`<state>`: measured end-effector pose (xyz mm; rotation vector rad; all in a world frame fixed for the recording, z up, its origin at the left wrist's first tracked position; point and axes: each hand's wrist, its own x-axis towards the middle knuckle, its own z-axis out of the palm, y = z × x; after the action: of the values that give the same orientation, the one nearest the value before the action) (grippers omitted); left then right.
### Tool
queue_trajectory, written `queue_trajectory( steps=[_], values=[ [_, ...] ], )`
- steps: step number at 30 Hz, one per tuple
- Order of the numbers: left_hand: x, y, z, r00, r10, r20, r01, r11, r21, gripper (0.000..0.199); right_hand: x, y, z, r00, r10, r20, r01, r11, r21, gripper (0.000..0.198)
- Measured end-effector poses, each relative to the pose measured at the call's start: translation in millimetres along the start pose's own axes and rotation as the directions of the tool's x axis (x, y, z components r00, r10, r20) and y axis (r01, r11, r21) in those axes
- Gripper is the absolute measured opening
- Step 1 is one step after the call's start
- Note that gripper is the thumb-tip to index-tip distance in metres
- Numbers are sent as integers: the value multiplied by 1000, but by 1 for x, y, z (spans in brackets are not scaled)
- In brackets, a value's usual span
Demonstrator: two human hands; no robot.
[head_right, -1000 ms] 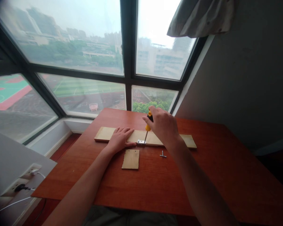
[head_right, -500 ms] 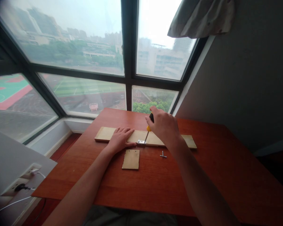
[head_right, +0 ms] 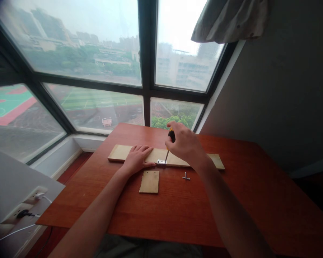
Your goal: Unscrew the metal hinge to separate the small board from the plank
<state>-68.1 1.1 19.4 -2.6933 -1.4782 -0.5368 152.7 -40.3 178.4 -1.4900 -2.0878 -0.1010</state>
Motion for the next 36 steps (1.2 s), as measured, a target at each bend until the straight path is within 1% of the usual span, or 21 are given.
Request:
queue_trajectory(
  steps=[2,5,7,9,12,14,15,19,21,25,29,32,36],
  values=[
    [0,0,0,1000,-5,6,5,1000,0,72,-1,0,0,1000,4,-1,-4,1000,13,40],
    [0,0,0,1000,-14,13,14,1000,-1,71,0,0,1,997,71,-38,-73,995,-63,33],
    [0,0,-1,1000,-11,11,11,1000,-2,71,0,1,2,995,85,-48,-88,993,-72,30],
    [0,0,0,1000,-5,7,5,1000,-1,72,0,2,3,998,46,-38,-46,999,-1,30],
    [0,0,0,1000,1,2,-1,1000,0,72,0,3,2,999,-21,-34,25,989,147,43],
    [0,-1,0,1000,0,2,0,1000,-1,72,-1,3,2,999,-26,-34,32,979,202,50],
    [0,-1,0,1000,-1,1,1,1000,0,72,-1,3,2,999,-23,-32,29,977,213,50],
    [0,-1,0,1000,-1,-1,1,1000,1,72,0,3,4,998,-26,-54,35,982,187,35],
    [0,-1,0,1000,-1,0,1,1000,1,72,1,4,6,997,-23,-72,36,981,189,31],
    [0,0,0,1000,-7,4,7,1000,1,72,1,6,8,996,43,-78,-21,965,261,35],
    [0,0,0,1000,-8,5,8,1000,1,71,1,8,9,994,107,-31,-93,948,306,29],
    [0,0,-1,1000,-11,11,11,1000,-1,72,2,8,7,991,130,-18,-120,950,288,31],
    [1,1,-3,1000,-7,16,7,1000,-3,71,1,7,3,994,107,-33,-97,970,222,38]
  ],
)
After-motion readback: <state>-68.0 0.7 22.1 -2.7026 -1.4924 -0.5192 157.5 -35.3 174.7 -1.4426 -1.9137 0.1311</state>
